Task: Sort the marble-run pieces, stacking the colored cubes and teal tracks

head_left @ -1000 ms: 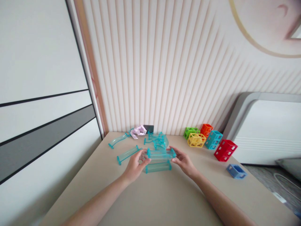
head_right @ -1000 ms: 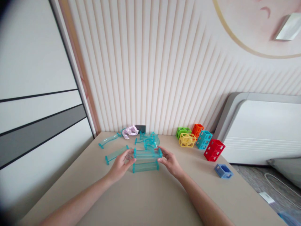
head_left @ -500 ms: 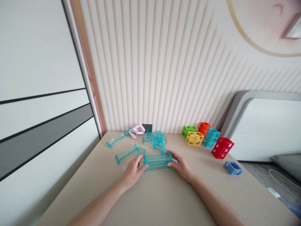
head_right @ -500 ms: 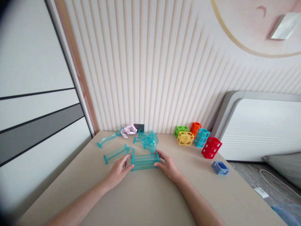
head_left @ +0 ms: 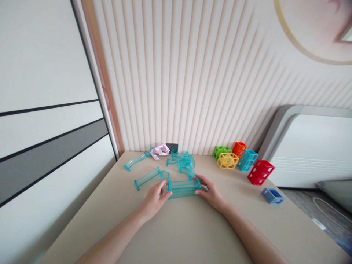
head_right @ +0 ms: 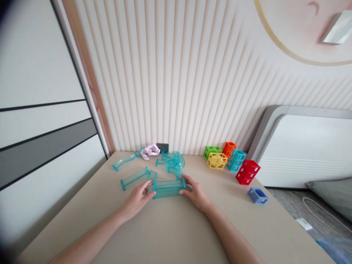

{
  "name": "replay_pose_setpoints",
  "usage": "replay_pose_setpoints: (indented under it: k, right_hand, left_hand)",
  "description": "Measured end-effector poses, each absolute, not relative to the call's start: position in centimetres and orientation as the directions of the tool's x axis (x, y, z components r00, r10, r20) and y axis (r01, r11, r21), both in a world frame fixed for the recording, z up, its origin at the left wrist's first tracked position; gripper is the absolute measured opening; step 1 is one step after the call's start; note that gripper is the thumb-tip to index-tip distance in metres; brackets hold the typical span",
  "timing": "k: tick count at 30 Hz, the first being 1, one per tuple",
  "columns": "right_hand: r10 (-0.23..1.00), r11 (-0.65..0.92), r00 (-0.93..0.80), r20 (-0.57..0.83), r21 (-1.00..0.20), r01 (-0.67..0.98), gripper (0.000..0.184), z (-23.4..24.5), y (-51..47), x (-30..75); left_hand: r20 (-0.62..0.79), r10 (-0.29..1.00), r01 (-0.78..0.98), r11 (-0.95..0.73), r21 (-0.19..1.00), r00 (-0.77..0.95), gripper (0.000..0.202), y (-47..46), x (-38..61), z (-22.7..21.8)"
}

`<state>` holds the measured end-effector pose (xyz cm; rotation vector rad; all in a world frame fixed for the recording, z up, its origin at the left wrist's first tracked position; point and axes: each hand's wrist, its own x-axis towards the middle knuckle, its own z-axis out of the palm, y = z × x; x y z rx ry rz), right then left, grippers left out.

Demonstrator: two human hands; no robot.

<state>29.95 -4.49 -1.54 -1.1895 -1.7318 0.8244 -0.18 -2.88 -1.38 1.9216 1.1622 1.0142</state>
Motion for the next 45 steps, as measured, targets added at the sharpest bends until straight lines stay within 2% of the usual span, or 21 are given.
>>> replay_pose_setpoints:
  k: [7,15,21,33,45]
  right_hand:
    - [0.95,0.303,-0.192,0.247,-0.875,0.377,0.067,-1.4,-4.5,29.9]
    - [0.95,0.253,-0.259,0.173,-0.913,0.321,0.083,-1.0,-4.7,30.5]
    - [0.94,0.246,-0.312,0.141,-0.912,0.328,0.074,-0.5,-4.6,31.4]
    - [0.938,0.263,-0.313,0.15,-0.895,0.361,0.058,-0.9,-4.6,31.4]
    - [0.94,0.246,-0.316,0.128,-0.898,0.366,0.061,-0.8,-4.5,31.4]
  left_hand:
    - [0.247,0.912,0.44,-0.379,0.814,0.328,0.048,-2.8,-0.2,-1.4]
    - [0.232,0.921,0.45,-0.359,0.818,0.313,0.052,-2.8,-0.2,-1.2]
    - [0.163,0.92,0.498,-0.335,0.8,0.358,0.06,-2.7,-0.4,-1.5]
    - [0.134,0.921,0.533,-0.325,0.782,0.365,0.057,-2.6,-0.3,-1.7]
    - [0.126,0.925,0.54,-0.316,0.78,0.36,0.057,-2.8,-0.2,-1.1]
